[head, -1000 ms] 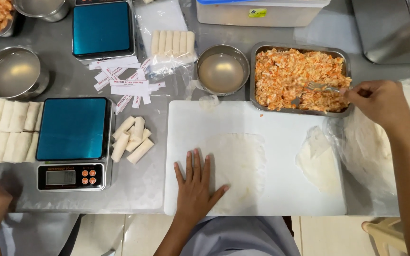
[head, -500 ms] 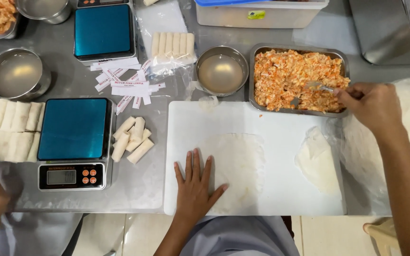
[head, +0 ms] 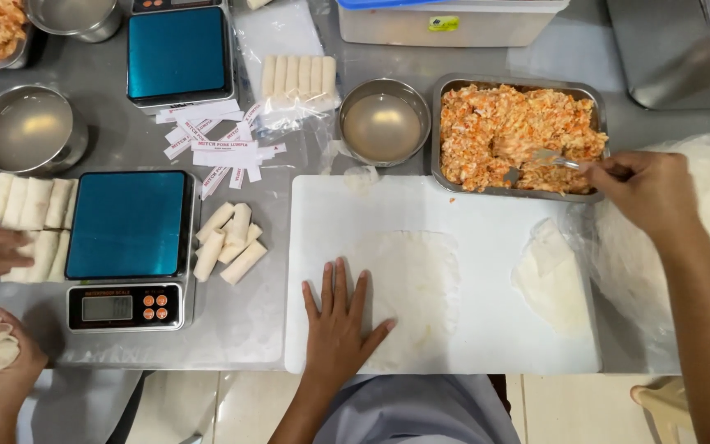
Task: A person is seen preparing and rolling spring rolls on a white cutting board at a stainless steel table, using a fork to add filling.
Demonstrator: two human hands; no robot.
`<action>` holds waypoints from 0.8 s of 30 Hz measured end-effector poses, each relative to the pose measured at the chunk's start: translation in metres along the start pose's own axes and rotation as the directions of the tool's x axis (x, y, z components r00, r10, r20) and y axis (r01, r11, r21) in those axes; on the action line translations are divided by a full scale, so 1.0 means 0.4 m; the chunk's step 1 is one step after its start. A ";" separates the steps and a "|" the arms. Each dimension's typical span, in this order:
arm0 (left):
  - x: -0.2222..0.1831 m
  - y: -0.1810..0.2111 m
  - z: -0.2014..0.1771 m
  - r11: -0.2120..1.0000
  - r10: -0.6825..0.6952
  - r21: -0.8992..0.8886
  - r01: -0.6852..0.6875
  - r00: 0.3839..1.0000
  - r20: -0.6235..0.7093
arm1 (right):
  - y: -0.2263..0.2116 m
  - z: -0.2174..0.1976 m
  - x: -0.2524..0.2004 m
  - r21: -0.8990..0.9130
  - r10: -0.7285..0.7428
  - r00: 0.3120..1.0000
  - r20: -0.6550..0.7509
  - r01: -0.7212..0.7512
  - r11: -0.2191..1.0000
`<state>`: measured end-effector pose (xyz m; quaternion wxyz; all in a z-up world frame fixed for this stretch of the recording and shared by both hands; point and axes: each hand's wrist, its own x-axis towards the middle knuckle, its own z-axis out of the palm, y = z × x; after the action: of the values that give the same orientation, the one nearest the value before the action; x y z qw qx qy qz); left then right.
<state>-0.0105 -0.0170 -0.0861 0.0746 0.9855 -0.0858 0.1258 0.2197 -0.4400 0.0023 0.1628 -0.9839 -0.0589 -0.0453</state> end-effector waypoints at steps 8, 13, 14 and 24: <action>-0.004 0.000 0.003 1.000 -0.006 0.014 0.006 1.000 0.007 | 0.007 0.121 0.007 -0.573 -0.222 0.974 -0.033 0.164 0.803; -0.006 0.001 0.008 0.996 0.005 0.094 -0.005 1.000 0.006 | -0.067 0.053 -0.027 0.112 -0.123 0.983 -0.134 0.138 0.984; -0.010 0.000 0.010 0.996 0.005 0.094 -0.006 1.000 0.010 | -0.083 0.039 -0.036 0.113 -0.120 0.984 -0.131 0.135 0.984; -0.058 -0.020 0.018 0.996 0.020 -0.085 -0.020 1.000 -0.008 | -0.001 0.043 -0.076 -0.142 -0.051 0.992 -0.114 0.035 0.989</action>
<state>-0.0294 -0.0071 -0.1000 0.1155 0.9801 -0.1007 0.1263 0.1909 -0.4370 -0.0171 0.0957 -0.9870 -0.0673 -0.1105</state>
